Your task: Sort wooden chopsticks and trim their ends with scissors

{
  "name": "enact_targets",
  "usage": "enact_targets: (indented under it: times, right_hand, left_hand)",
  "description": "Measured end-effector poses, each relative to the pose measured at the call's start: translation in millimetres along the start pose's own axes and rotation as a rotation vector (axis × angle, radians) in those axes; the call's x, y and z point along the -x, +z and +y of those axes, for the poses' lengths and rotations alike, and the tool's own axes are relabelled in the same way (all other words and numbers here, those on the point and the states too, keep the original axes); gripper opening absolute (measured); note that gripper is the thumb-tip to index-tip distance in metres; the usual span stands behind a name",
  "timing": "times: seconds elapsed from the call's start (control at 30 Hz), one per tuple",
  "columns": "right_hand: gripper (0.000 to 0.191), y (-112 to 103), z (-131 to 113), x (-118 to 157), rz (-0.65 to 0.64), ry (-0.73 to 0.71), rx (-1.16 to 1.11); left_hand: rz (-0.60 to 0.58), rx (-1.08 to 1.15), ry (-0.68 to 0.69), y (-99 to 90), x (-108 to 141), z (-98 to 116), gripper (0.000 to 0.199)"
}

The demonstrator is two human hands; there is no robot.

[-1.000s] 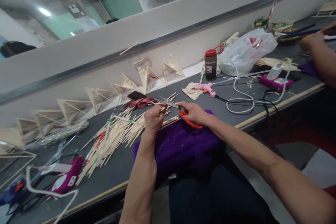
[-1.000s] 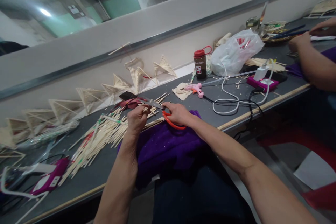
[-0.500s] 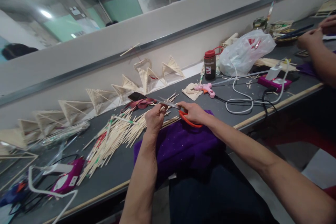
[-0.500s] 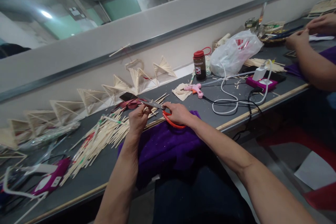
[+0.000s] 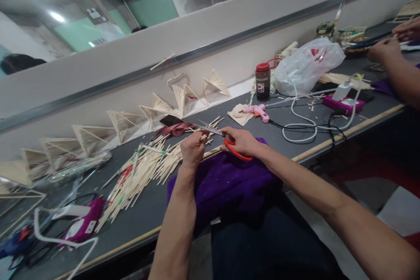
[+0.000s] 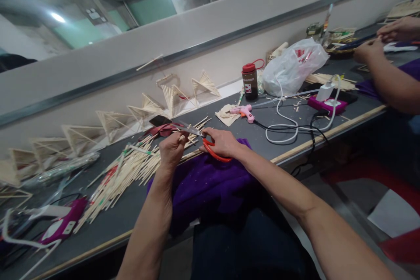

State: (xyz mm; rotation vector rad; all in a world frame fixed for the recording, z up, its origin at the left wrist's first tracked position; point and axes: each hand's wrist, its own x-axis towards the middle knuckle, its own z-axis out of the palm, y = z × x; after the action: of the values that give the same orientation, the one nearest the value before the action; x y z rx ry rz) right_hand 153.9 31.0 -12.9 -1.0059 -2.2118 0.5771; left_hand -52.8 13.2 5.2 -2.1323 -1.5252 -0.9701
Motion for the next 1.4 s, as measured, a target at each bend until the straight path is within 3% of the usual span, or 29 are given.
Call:
enact_targets:
  times: [0.2, 0.5, 0.63, 0.87, 1.4]
  right_hand:
    - [0.037, -1.1, 1.0, -1.6, -0.024, 0.013, -0.011]
    - [0.036, 0.7, 1.9, -2.6, -0.037, 0.074, 0.064]
    - [0.038, 1.4, 2.3, -3.0, -0.014, 0.053, 0.015]
    - [0.055, 0.6, 0.0, -1.2, 0.007, 0.011, 0.031]
    - [0.057, -3.2, -0.5, -0.3, -0.063, -0.024, -0.050]
  left_hand:
    - [-0.074, -0.025, -0.043, -1.4, 0.2, 4.5, 0.024]
    - [-0.158, -0.040, -0.139, 2.7, -0.2, 5.0, 0.024]
    - [-0.165, 0.015, -0.173, -0.9, -1.3, 6.6, 0.024]
    - [-0.160, 0.017, -0.110, -6.5, -0.7, 1.8, 0.027]
    - [-0.220, 0.145, -0.065, -11.9, -1.4, 4.0, 0.028]
